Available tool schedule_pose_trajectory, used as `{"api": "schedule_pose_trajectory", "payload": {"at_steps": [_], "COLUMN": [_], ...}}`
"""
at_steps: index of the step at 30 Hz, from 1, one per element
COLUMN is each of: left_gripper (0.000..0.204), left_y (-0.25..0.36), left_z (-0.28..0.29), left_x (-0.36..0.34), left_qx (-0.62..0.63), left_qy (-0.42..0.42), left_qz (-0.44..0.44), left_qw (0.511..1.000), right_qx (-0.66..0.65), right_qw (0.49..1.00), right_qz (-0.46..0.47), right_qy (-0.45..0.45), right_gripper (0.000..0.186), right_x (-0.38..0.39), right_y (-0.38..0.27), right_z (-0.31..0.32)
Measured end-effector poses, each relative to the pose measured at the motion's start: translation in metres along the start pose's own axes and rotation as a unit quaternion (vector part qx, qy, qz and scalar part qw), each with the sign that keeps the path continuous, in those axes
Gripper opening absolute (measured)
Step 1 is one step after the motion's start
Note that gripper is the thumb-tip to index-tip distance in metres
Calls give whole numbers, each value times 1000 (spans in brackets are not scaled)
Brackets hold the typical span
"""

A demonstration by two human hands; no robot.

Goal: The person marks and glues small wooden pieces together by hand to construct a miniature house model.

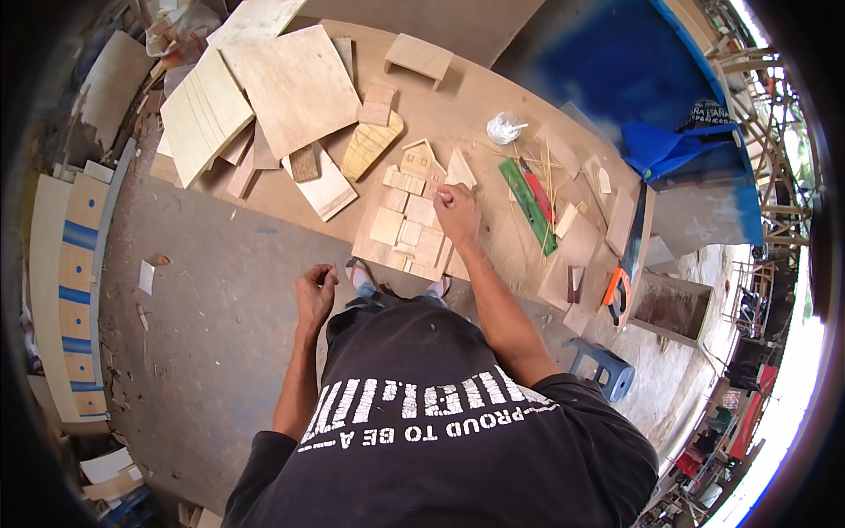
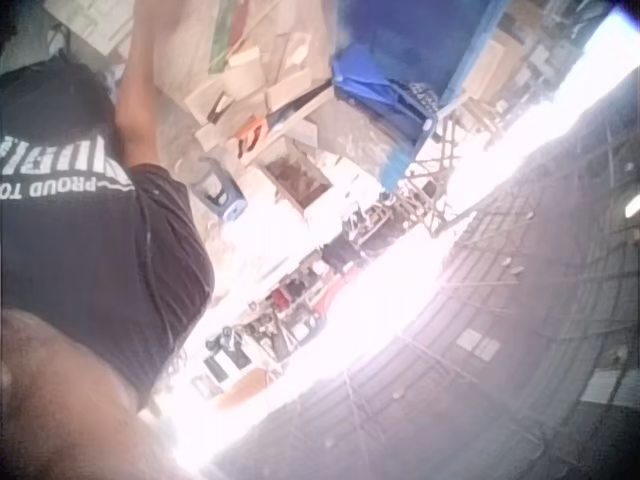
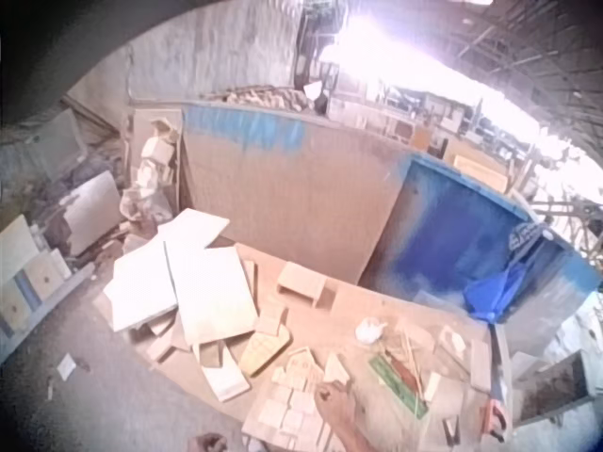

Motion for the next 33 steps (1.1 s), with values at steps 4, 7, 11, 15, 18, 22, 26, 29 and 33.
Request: {"api": "schedule_pose_trajectory", "payload": {"at_steps": [4, 7, 11, 15, 18, 22, 26, 29, 33], "left_gripper": [28, 29, 28, 26, 23, 18, 20, 18, 13], "left_y": [0, 6, 24, 62, 92, 145, 162, 170, 173], "left_z": [-1, -1, -6, -35, -76, -137, -190, -224, -256], "left_x": [0, 2, 3, 3, 1, 4, 11, 22, 41], "left_qx": [-6, -14, -28, -17, 28, 161, 191, 277, 306], "left_qy": [-4, 3, -3, -59, -102, -149, -180, -213, -190], "left_qz": [-22, -21, -28, -62, -72, -86, -66, -43, 34], "left_qw": [1000, 1000, 999, 996, 992, 972, 963, 936, 932], "right_qx": [15, 1, -10, -256, -482, -662, -695, -642, -539], "right_qw": [1000, 1000, 1000, 962, 851, 696, 658, 720, 821], "right_qz": [-6, -12, -3, -93, -183, -237, -256, -235, -165], "right_qy": [5, 0, 1, -32, -102, -145, -140, -120, -85], "right_gripper": [11, 9, 8, 9, 10, 11, 9, 7, 8], "right_x": [-3, -4, -2, 3, 18, 40, 61, 71, 74], "right_y": [1, 1, 2, 8, 7, -2, 14, 30, 59], "right_z": [-2, -1, 3, 13, 32, 72, 99, 117, 138]}}
Point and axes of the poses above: each hand's wrist, its own x-axis away from the middle knuckle, its own z-axis out of the back of the hand, y = z × x, the point moved 4 cm from there along -x, towards the middle knuckle, and after that the axes turned 5 degrees about x, right-handed, at the moved point
